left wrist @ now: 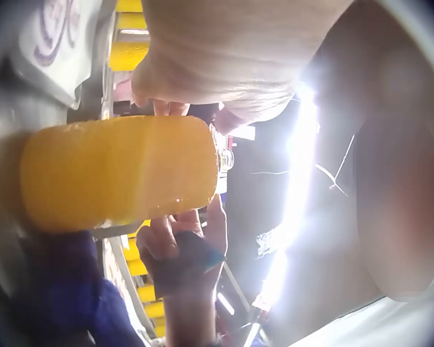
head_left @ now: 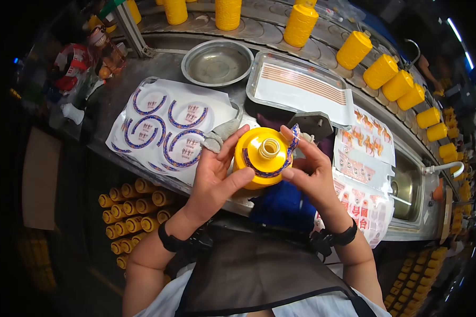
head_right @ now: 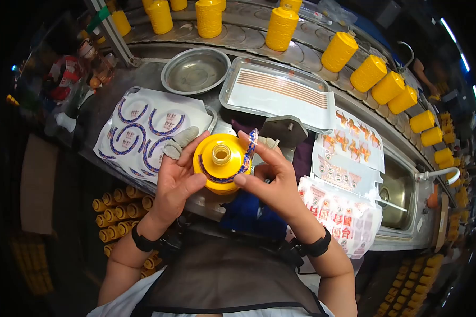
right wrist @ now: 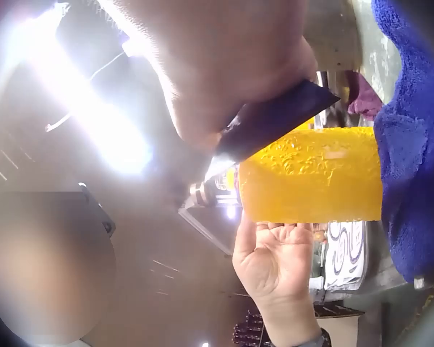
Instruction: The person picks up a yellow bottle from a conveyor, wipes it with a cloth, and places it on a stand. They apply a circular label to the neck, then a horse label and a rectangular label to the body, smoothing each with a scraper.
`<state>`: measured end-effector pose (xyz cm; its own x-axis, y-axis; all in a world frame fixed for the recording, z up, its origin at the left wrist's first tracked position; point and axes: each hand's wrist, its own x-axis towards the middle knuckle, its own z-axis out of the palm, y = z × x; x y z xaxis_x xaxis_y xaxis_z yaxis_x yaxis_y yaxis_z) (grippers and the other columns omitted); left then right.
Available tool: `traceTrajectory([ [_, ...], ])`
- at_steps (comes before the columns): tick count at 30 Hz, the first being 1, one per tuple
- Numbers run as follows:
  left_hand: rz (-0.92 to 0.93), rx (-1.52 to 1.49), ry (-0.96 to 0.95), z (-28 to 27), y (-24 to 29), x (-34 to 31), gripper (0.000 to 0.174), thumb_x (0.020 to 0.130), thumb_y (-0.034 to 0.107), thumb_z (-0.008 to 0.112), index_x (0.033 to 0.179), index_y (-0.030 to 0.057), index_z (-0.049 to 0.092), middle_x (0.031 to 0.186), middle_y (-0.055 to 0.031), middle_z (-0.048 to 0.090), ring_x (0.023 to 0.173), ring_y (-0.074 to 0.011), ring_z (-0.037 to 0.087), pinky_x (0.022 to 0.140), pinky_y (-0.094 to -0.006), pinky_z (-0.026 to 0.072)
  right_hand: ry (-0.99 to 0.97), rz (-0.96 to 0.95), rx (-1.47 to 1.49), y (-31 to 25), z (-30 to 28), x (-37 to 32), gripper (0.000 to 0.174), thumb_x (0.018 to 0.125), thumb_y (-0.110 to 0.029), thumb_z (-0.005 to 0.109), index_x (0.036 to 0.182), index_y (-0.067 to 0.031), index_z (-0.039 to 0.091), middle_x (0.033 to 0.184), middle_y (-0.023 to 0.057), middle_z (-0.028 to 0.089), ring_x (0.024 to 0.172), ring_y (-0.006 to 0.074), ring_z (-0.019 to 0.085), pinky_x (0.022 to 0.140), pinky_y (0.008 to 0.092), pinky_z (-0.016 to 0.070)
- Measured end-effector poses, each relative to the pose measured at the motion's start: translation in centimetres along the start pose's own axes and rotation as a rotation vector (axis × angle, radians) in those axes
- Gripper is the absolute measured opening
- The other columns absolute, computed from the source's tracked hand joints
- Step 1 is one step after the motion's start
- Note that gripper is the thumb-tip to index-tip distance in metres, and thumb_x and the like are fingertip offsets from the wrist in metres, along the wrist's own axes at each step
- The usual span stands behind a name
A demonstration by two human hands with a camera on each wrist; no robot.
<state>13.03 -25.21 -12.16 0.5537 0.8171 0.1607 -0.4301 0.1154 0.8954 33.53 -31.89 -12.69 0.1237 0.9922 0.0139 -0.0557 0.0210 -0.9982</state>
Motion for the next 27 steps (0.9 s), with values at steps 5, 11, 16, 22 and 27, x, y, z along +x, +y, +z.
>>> traceTrajectory([
  [5,-0.047,0.003,-0.024,1.1,-0.1,0.3,0.076,0.089,0.001,0.066,0.149,-0.0026,0.019,0.153,-0.0188,0.033,0.141,-0.0238,0.035,0.117,-0.0376,0.0282,-0.005,-0.07,-0.183,0.9,-1.3,0.4,0.068,0.072,-0.017,0.084,0.135,-0.008,0.058,0.119,0.0042,0.053,0.063,0.0,0.048,0.058,0.0151,0.0374],
  [11,-0.04,-0.103,0.005,1.7,-1.6,0.7,0.072,0.09,0.0,0.064,0.148,-0.0016,0.021,0.152,-0.0168,0.034,0.14,-0.0236,0.036,0.117,-0.0374,0.0294,-0.022,-0.052,-0.047,1.3,-2.2,0.7,0.071,0.071,-0.017,0.085,0.134,-0.0026,0.056,0.118,0.0032,0.055,0.068,0.0011,0.052,0.06,0.0147,0.0397],
  [16,-0.09,-0.147,0.044,1.5,-1.3,1.0,0.067,0.093,0.001,0.063,0.147,-0.0021,0.023,0.151,-0.0167,0.036,0.138,-0.0226,0.039,0.115,-0.036,0.0322,0.008,-0.115,-0.146,0.4,-1.5,0.7,0.07,0.071,-0.016,0.084,0.134,-0.0036,0.056,0.123,0.0052,0.057,0.084,0.0049,0.062,0.062,0.0168,0.0461],
  [22,-0.107,-0.153,0.05,1.8,-1.5,1.7,0.064,0.095,0.003,0.061,0.147,-0.0021,0.024,0.151,-0.0163,0.038,0.137,-0.0217,0.041,0.114,-0.0348,0.0343,-0.037,-0.118,-0.111,0.5,-2.2,1.5,0.069,0.072,-0.017,0.084,0.133,-0.0034,0.055,0.128,0.0084,0.056,0.105,0.0124,0.063,0.074,0.0202,0.0535],
  [27,-0.152,-0.122,0.06,0.1,-0.7,3.3,0.063,0.095,0.001,0.056,0.148,-0.0004,0.022,0.154,-0.0181,0.035,0.14,-0.0247,0.038,0.115,-0.0384,0.0327,-0.072,-0.135,-0.115,0.8,-1.6,4.0,0.069,0.073,-0.016,0.084,0.133,-0.0017,0.054,0.129,0.0098,0.054,0.113,0.0163,0.06,0.079,0.0237,0.055],
])
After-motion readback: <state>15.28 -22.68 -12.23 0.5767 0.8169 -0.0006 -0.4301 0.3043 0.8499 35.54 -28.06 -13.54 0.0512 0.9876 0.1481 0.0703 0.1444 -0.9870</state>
